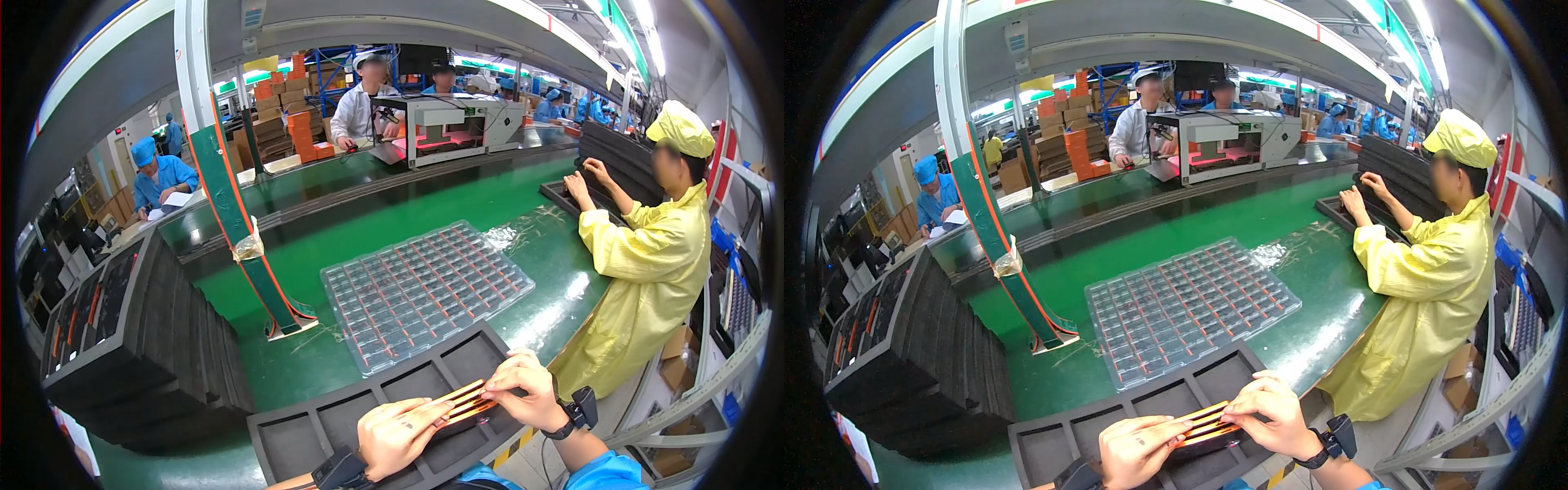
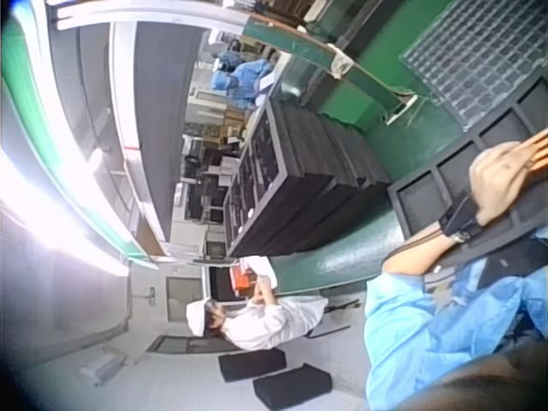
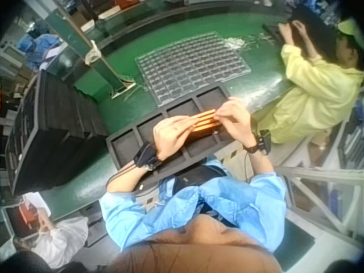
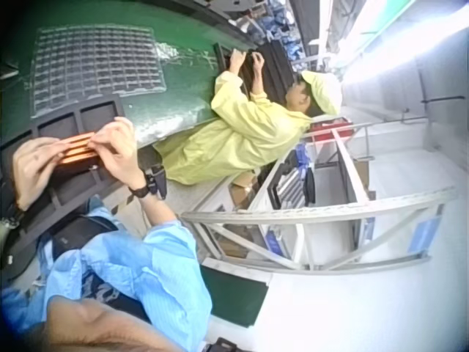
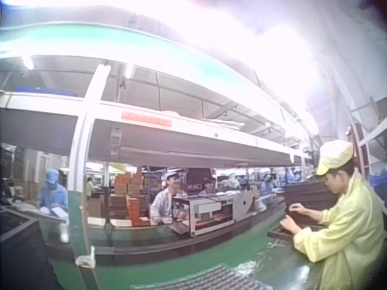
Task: The worker is assembling and inspecting electronic housings or mobile phone components on a factory production line.
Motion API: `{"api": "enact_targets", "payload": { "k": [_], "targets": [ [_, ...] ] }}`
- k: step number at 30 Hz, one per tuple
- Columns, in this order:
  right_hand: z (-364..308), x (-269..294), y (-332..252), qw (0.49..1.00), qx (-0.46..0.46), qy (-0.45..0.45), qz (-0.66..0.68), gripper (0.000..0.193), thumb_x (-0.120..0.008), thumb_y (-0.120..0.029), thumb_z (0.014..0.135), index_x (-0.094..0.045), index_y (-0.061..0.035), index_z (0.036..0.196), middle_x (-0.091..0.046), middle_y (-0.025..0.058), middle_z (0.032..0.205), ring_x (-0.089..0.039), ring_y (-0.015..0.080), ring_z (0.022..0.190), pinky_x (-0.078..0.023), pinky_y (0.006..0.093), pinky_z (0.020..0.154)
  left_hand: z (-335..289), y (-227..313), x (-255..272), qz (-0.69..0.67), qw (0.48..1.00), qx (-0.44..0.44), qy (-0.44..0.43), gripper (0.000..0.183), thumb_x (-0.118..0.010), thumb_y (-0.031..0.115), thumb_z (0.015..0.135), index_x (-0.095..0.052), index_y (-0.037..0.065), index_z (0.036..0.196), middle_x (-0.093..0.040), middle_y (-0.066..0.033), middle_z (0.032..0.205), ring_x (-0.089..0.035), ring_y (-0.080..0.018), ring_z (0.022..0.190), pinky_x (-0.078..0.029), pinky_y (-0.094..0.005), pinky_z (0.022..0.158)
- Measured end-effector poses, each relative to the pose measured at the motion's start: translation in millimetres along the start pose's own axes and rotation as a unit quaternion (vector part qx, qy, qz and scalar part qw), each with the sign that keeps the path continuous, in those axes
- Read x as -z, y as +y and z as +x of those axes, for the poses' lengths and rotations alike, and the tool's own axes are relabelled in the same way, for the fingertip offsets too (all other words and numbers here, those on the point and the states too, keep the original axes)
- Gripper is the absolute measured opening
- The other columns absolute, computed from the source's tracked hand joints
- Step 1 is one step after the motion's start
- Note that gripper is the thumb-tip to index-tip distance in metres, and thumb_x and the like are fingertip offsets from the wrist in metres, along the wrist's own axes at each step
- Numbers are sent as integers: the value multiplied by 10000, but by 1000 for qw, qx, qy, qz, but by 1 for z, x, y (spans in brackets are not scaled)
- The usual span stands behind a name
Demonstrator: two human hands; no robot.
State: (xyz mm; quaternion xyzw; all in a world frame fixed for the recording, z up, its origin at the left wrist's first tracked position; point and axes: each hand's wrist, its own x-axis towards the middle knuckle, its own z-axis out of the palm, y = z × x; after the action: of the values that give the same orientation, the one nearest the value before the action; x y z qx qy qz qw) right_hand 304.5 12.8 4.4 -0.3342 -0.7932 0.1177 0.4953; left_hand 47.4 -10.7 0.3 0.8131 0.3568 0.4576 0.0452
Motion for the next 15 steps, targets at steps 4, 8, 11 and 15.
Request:
{"api": "enact_targets", "payload": {
  "k": [4,8,11,15],
  "targets": [
    [8,4,-4,998,28,-52,-29,153,-825,-61,759,-748,-143,862,-750,-60,863,-665,136,852,-435,410,959,0,-1,0,7,1000,1,-5,226,-776,212,841,-775,194,1067,-761,7,946,-730,-136,888,-555,-280,696],
    [-3,2,7,997,19,-79,-6,147,-835,-125,747,-757,-154,868,-745,-21,972,-643,173,932,-434,407,952,0,-2,0,4,1000,-5,3,230,-775,213,841,-774,195,1071,-761,11,946,-728,-132,894,-555,-277,695],
    [0,0,-6,996,33,-59,-61,191,-857,-193,724,-765,-156,887,-698,57,1147,-614,238,1006,-440,412,929,0,-3,1,7,1000,-12,5,223,-776,213,840,-775,194,1062,-761,17,956,-726,-130,903,-554,-274,694],
    [-14,-1,0,990,66,-80,-93,249,-858,-280,725,-767,-151,917,-651,98,1230,-590,279,1031,-448,427,905,-5,-5,-2,9,1000,-17,14,230,-781,224,838,-776,195,1066,-761,31,973,-723,-126,896,-553,-273,693]
  ]
}}
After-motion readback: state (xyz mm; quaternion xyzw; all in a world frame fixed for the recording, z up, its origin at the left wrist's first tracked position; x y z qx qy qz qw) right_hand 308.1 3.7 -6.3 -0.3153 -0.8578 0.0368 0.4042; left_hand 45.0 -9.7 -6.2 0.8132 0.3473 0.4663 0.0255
